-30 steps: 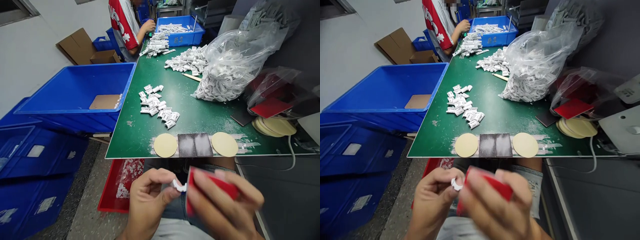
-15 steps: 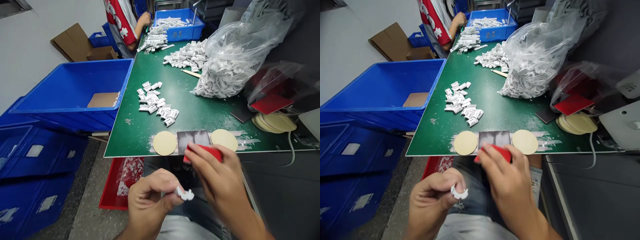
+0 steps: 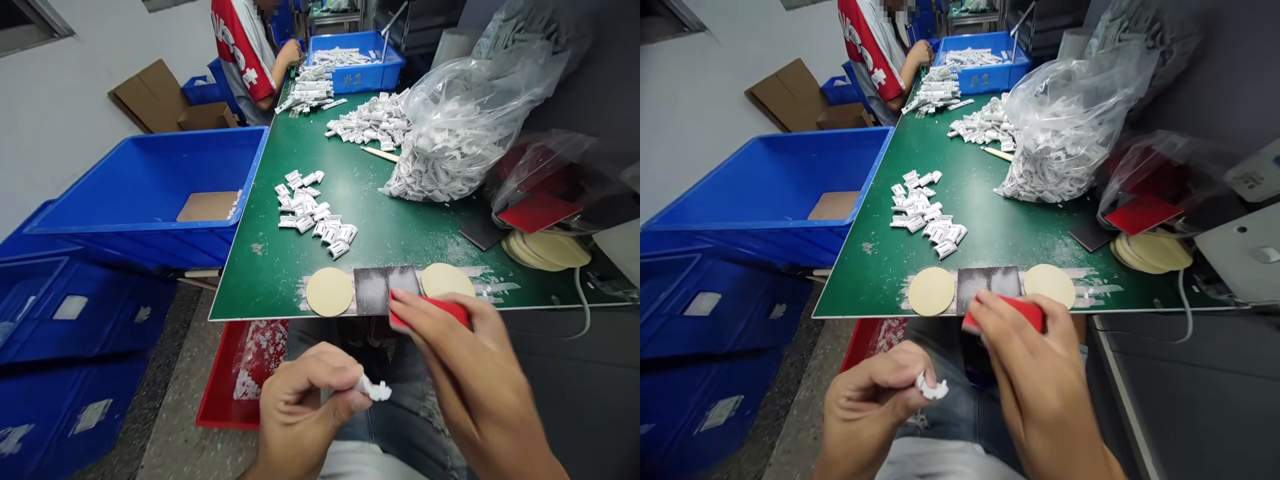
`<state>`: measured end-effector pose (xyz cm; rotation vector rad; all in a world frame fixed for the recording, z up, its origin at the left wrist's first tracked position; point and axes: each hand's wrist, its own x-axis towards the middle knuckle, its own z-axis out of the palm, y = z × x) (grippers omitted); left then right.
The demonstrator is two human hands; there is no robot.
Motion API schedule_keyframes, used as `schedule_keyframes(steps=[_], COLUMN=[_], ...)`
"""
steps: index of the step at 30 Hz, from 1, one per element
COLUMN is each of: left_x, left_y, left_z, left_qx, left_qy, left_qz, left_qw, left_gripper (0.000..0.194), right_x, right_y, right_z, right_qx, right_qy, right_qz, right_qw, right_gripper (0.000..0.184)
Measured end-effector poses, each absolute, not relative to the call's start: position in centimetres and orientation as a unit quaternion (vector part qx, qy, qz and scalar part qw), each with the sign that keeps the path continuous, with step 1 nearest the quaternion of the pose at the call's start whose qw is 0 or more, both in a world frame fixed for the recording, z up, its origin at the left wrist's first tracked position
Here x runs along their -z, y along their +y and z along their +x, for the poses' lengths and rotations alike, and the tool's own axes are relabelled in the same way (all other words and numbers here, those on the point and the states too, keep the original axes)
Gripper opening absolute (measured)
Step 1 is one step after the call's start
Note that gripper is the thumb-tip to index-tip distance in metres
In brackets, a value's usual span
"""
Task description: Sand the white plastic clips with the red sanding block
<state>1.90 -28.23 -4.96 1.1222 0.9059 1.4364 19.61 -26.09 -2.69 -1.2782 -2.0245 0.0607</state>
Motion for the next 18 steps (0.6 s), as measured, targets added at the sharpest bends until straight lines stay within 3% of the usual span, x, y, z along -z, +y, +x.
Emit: schedule_keyframes(steps=[11,15,18], left_x=[4.7,5.4,6.1], left_y=[-28.2,-28.2,-28.5], left_z=[1.5,0.7,-1.1], left_qx=[-0.584,-0.582,-0.544], left_qy=[0.414,0.369,0.341], left_qz=[0.555,0.669,0.755], left_qw=[0.425,0.277,0.133], left_gripper=[0.02,0.036,0.032], right_x=[4.6,3.9,3.7], right_y=[-26.7,-28.7,-29.5], right_z=[21.7,22.1,22.0], right_qx=[-0.024,-0.043,-0.023], right_qy=[-0.776,-0.794,-0.805], right_qz=[-0.535,-0.472,-0.452], right_qw=[0.333,0.381,0.383], right_gripper=[0.033,0.039,0.039])
